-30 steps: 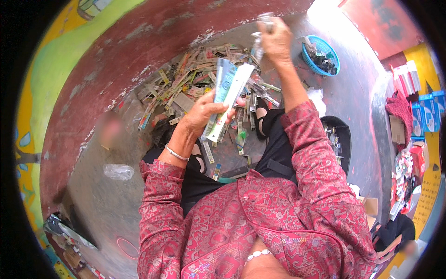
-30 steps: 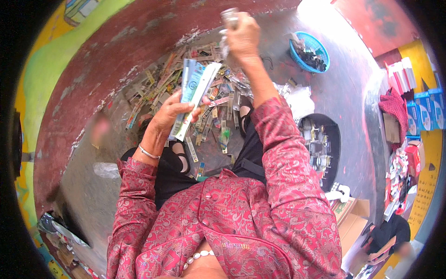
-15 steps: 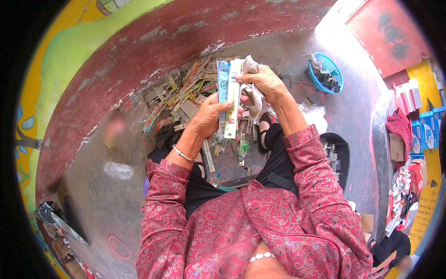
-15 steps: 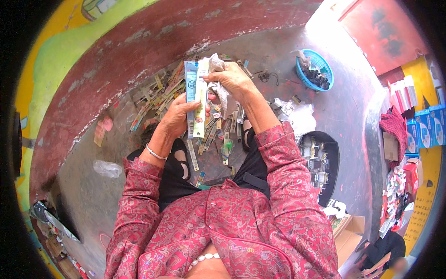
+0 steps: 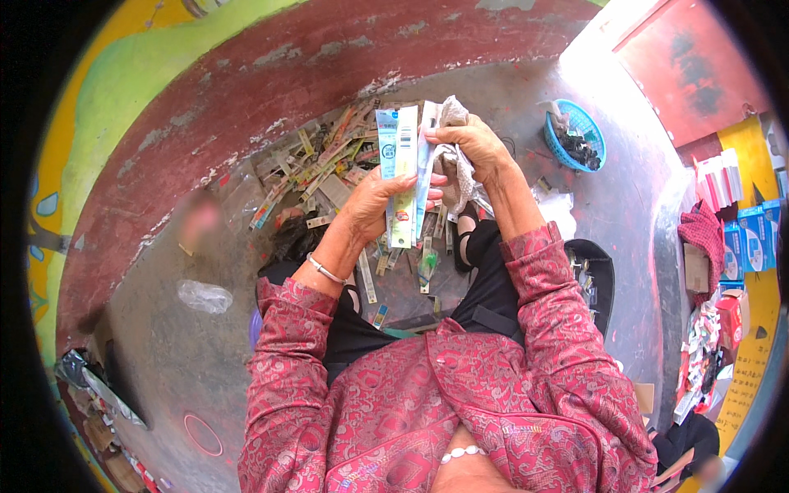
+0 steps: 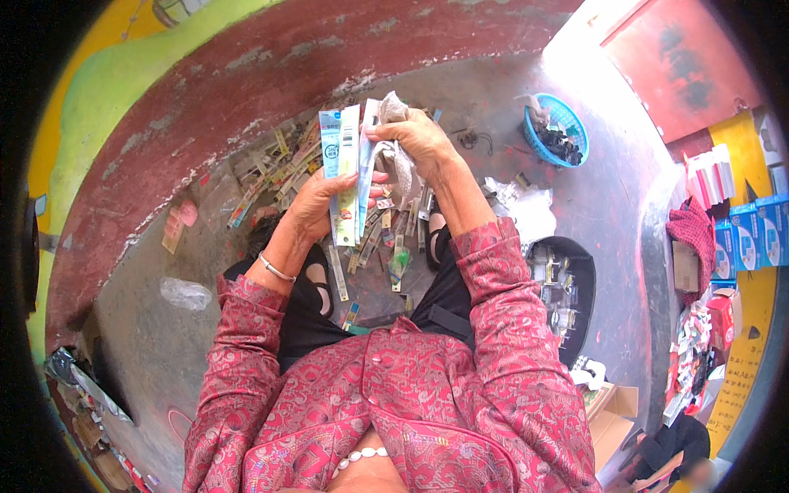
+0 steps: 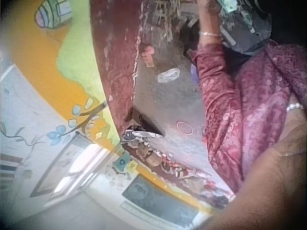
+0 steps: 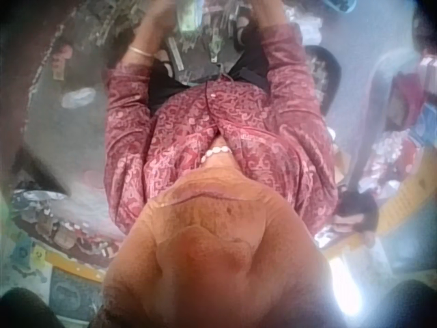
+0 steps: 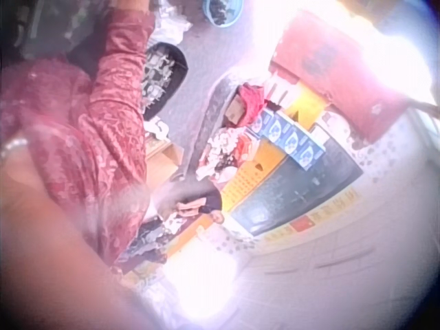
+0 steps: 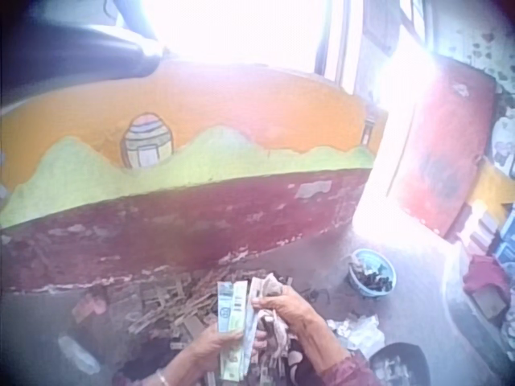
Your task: The person picks up several individual retail packages from the floor, gathers them together, and places them into a clear plastic bag. They then tie the bag shut and place it into a larger container among other packaged items.
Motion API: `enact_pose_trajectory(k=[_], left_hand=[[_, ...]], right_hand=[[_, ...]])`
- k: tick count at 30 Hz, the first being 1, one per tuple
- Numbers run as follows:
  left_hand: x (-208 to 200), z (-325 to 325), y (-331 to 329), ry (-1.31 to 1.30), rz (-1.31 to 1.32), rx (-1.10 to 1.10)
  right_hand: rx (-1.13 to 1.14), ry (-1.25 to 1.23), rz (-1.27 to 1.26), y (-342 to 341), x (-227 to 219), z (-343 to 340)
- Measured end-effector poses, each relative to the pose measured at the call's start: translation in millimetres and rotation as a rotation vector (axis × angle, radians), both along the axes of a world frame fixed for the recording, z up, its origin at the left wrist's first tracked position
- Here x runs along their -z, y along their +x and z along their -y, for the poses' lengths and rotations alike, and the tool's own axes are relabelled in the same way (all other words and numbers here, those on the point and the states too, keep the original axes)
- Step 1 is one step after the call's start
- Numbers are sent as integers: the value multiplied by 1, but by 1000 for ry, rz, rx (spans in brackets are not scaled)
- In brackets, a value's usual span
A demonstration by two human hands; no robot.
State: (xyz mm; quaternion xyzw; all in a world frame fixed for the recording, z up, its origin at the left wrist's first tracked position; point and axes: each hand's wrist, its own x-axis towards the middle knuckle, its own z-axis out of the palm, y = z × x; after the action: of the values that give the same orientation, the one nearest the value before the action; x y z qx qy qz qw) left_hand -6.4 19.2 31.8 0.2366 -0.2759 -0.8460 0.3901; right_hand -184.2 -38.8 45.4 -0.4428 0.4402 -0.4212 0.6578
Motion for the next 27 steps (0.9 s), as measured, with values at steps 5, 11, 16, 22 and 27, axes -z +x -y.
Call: enact_pose_trajectory(k=[5,11,16,22,27], left_hand=[[20,6,3,-50,96,-31],[18,5,-8,-56,252,-25],[16,1,-8,-57,300,77],[20,12,7,45,-63,-4],[27,9,5,140,-370,155]], right_hand=[[54,-93,-122,7,-9,-7],[491,-853,-472,13,-14,-11],[403,-1251,-1025,14,8,4],[371,-61,-162,-35,-2,23],[-309,133,255,7,9,-7]])
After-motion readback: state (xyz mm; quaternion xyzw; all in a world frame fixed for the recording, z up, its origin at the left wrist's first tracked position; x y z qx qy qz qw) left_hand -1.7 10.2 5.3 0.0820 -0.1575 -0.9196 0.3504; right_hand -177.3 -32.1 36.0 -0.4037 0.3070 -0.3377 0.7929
